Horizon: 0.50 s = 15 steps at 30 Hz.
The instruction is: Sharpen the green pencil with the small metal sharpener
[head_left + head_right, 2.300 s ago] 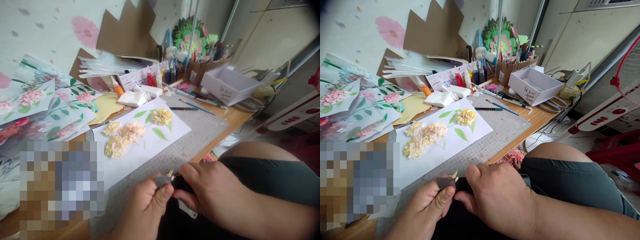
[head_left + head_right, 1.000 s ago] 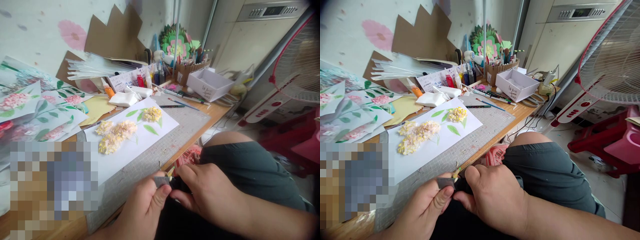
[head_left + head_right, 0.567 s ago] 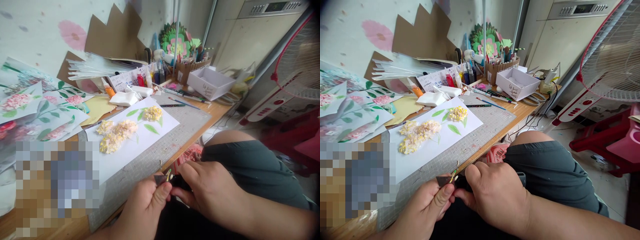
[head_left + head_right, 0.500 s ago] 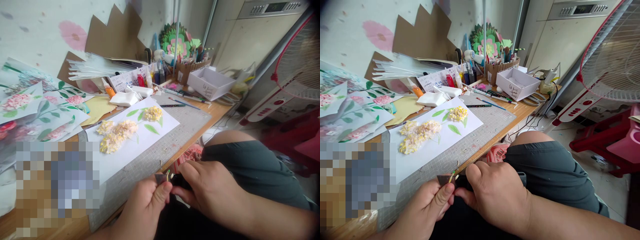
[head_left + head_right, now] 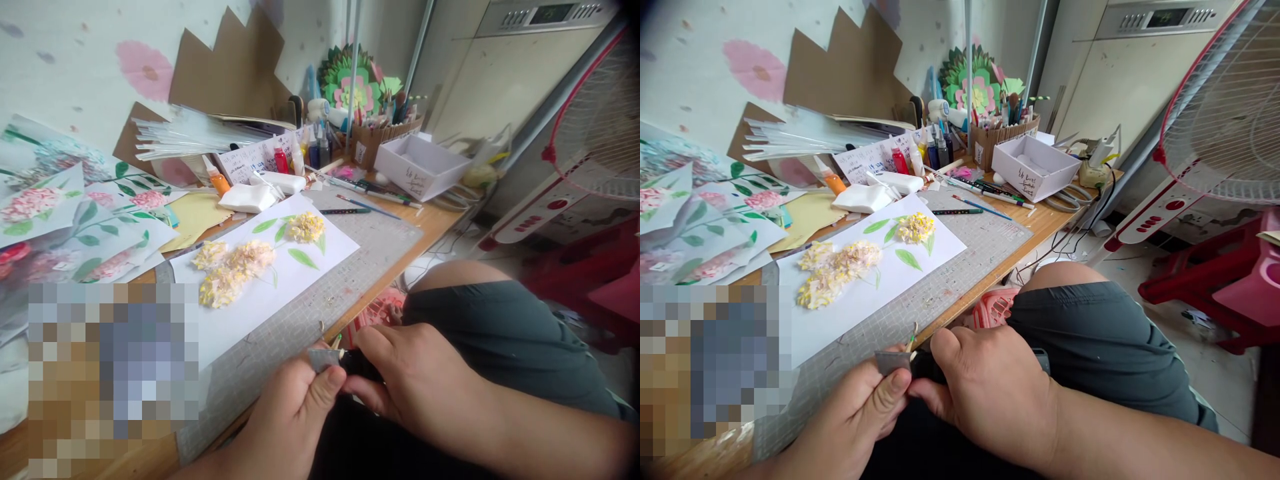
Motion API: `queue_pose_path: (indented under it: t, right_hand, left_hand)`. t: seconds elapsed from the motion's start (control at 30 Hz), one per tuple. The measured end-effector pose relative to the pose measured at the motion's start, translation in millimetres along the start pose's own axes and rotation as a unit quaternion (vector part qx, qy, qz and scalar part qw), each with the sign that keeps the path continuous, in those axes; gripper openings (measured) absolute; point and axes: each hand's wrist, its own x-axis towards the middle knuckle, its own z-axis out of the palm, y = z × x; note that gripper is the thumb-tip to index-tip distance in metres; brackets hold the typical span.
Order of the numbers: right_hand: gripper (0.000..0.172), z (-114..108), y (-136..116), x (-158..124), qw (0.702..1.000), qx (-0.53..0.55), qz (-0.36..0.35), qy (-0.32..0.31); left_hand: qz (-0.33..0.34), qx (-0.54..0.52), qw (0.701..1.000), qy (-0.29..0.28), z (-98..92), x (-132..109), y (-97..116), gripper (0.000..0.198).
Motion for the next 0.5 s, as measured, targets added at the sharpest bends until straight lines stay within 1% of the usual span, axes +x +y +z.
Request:
queue_pose_path:
  t: [0.1, 0.27, 0.4, 0.5]
  right_hand:
    - [0.031, 0.5, 0.6, -1.5, 1.000, -0.009, 0.001, -0.002]
    - [0.031, -0.3, 0.1, -2.8, 1.000, -0.017, -0.018, 0.019]
    - [0.029, -0.2, -0.5, -3.5, 0.999, -0.026, -0.019, 0.033]
    - [0.029, 0.6, -0.4, -5.2, 0.998, -0.033, -0.018, 0.049]
  left_hand:
    - [-0.013, -0.012, 1.000, -0.013, -0.4, 1.7, -1.1, 0.047]
    - [0.004, 0.003, 1.000, 0.011, 1.3, 1.1, -1.7, 0.050]
    - [0.026, 0.012, 0.999, 0.033, 2.6, 1.6, -1.8, 0.050]
    - [0.042, -0.001, 0.998, 0.037, 3.1, 3.3, -1.3, 0.051]
